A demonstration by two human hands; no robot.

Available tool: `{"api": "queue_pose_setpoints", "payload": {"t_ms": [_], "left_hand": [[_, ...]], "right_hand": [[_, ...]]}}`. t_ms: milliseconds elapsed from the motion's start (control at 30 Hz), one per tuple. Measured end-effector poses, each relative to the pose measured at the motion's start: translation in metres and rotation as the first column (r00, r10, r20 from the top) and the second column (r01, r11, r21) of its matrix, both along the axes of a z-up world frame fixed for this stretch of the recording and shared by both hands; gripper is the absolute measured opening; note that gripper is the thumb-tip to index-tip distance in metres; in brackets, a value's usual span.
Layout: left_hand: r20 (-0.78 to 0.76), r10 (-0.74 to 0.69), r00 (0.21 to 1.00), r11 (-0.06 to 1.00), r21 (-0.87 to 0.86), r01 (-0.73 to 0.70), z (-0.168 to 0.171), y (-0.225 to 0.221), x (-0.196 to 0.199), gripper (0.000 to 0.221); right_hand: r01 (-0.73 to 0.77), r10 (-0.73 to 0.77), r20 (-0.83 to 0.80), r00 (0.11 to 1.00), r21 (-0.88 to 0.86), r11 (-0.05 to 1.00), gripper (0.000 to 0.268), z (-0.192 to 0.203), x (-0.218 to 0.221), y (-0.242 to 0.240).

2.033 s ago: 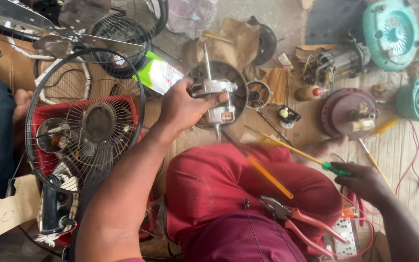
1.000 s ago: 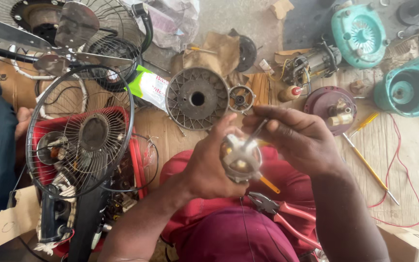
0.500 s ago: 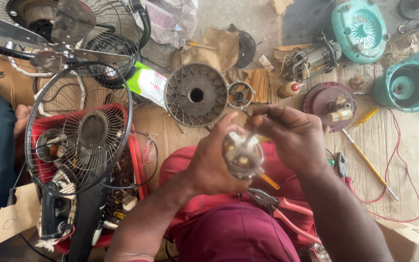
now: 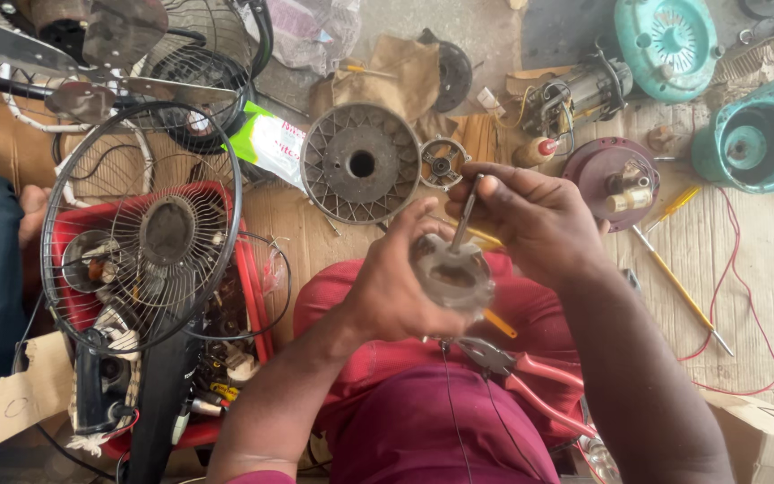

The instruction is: The person disassembles a small electric motor, likely from a fan, using a screwdriver and pliers. They remove the outer casing, separate the stator and rotor components, and manipulate the internal wiring and shaft. The person then reassembles the motor parts and secures them with the screwdriver.

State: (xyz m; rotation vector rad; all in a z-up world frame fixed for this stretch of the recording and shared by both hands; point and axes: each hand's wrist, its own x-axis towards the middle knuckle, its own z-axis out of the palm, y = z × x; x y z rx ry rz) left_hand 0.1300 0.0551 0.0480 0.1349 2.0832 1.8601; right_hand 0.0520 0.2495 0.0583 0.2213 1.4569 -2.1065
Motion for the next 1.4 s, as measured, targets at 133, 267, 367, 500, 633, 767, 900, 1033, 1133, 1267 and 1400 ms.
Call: {"api": "queue_pose_setpoints", "payload": {"t_ms": [133,267,367,500,633,767,900,1033,1133,1267,1400], "left_hand": [[0.100,-0.028,0.995,0.991,0.133,0.015,0.002,-0.001,-0.001,0.127],[0.074,-0.083,0.994,0.975,0.211,0.066,0.001,-0.004,-0.003,0.124],[0.025,-0.089,0.996,0.976,0.201,0.083,-0.003,-0.008,-0.002,0.131],[0.133,-0.067,0.989,0.995,0.081,0.056,-0.009,-0.008,-0.001,0.134],[0.058,-0.040,0.998,0.999,-0.023,0.041,-0.012,-0.004,0.001,0.132],[0.024,-0.028,0.999,0.999,-0.039,0.029,-0.014,-0.002,0.000,0.126],[0.118,0.047,0.992,0.999,-0.015,-0.046,-0.019,0.007,-0.002,0.122],[0.095,0.115,0.989,0.993,0.026,-0.118,-0.020,0.013,-0.006,0.123],[0.008,0.181,0.983,0.983,-0.008,-0.181,-0.019,0.006,-0.011,0.119],[0.267,0.146,0.953,0.853,0.454,-0.257,-0.024,-0.010,-0.013,0.088],[0.409,0.123,0.904,0.690,0.620,-0.374,-0.038,-0.005,-0.010,0.059]], "right_hand": [[-0.061,0.091,0.099,0.991,-0.274,0.960,0.034,-0.012,-0.004,0.013],[-0.145,0.194,0.099,0.976,-0.364,0.920,0.029,-0.019,-0.009,0.020],[-0.181,0.220,0.055,0.974,-0.396,0.900,0.029,-0.023,-0.008,0.022],[-0.055,0.072,0.051,0.996,-0.267,0.962,0.028,-0.031,0.001,0.016],[0.063,-0.043,0.117,0.992,-0.169,0.984,0.030,-0.034,0.006,0.005],[0.103,-0.097,0.117,0.988,-0.048,0.993,0.031,-0.026,0.005,-0.002],[0.130,-0.133,0.016,0.991,0.123,0.984,0.033,-0.020,0.001,-0.014],[0.107,-0.080,-0.125,0.989,0.235,0.966,0.038,-0.016,0.003,-0.018],[0.054,-0.022,-0.112,0.993,0.291,0.955,0.048,-0.012,0.007,-0.005],[-0.042,0.009,0.246,0.969,0.131,0.991,0.069,-0.014,0.029,0.009],[-0.362,0.617,-0.143,0.774,0.699,0.616,0.096,-0.013,0.057,0.014]]}}
